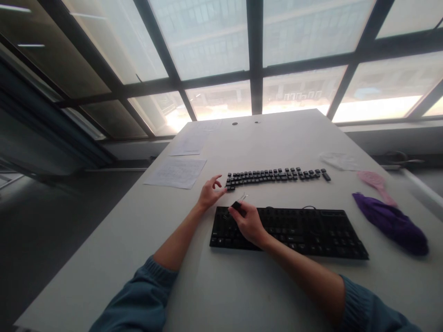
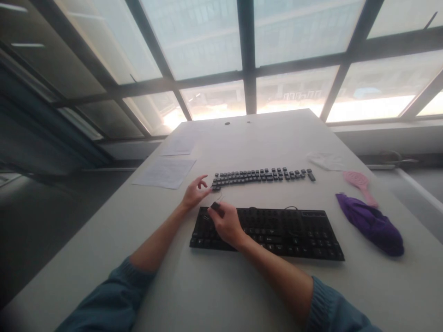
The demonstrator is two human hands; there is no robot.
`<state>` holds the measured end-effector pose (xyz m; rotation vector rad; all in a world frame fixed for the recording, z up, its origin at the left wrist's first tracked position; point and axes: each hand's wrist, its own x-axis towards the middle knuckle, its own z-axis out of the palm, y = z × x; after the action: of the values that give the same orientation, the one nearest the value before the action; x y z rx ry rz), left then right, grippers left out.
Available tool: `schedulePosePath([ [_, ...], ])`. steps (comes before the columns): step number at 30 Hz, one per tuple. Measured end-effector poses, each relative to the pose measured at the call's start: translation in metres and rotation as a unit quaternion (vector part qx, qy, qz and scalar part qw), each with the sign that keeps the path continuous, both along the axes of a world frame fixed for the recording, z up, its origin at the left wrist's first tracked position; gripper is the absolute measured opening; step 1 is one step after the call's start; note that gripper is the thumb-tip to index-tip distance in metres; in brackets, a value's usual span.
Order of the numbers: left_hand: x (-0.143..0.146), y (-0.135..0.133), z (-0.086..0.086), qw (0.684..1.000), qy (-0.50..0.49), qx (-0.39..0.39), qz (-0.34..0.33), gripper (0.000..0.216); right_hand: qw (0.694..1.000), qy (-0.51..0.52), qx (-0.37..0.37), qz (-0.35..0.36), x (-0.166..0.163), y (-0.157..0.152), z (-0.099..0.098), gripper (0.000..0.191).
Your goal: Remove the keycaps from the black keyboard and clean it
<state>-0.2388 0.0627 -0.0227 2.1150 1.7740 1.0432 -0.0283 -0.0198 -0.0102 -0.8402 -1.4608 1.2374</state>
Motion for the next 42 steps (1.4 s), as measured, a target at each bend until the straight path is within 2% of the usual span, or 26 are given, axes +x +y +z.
schedulePosePath([
  [3, 0.001, -0.015, 0.011, 0.999, -0.022, 0.033, 0.024, 0.043, 0.999, 0.040, 0.008, 0.006, 0.000, 0.000, 0.001, 0.014],
  [6, 0.005, -0.041, 0.021, 0.998, -0.035, 0.053, 0.028, 0.034, 0.999, 0.039, 0.027, 0.015, 0.002, -0.003, 0.005, 0.011],
  [12, 0.019, -0.107, 0.029, 0.998, -0.057, 0.032, -0.021, 0.022, 0.996, -0.026, 0.078, 0.019, 0.015, -0.007, 0.013, 0.009],
  [16, 0.028, -0.130, 0.030, 0.996, -0.074, 0.015, -0.053, 0.018, 0.993, -0.070, 0.089, 0.019, 0.023, -0.007, 0.011, 0.010],
  [24, 0.037, -0.130, 0.022, 0.994, -0.108, -0.002, -0.034, 0.018, 0.988, -0.121, 0.091, 0.032, 0.026, -0.007, 0.005, 0.012],
  [30, 0.036, -0.130, 0.019, 0.993, -0.115, -0.008, -0.036, 0.018, 0.988, -0.121, 0.086, 0.045, 0.024, -0.008, 0.005, 0.013],
  [35, 0.038, -0.130, 0.017, 0.993, -0.110, -0.014, -0.044, 0.017, 0.982, -0.129, 0.116, 0.070, 0.017, -0.012, 0.008, 0.019],
  [42, 0.038, -0.129, 0.019, 0.994, -0.100, -0.008, -0.042, 0.018, 0.956, -0.213, 0.172, 0.105, 0.013, -0.022, 0.010, 0.015],
])
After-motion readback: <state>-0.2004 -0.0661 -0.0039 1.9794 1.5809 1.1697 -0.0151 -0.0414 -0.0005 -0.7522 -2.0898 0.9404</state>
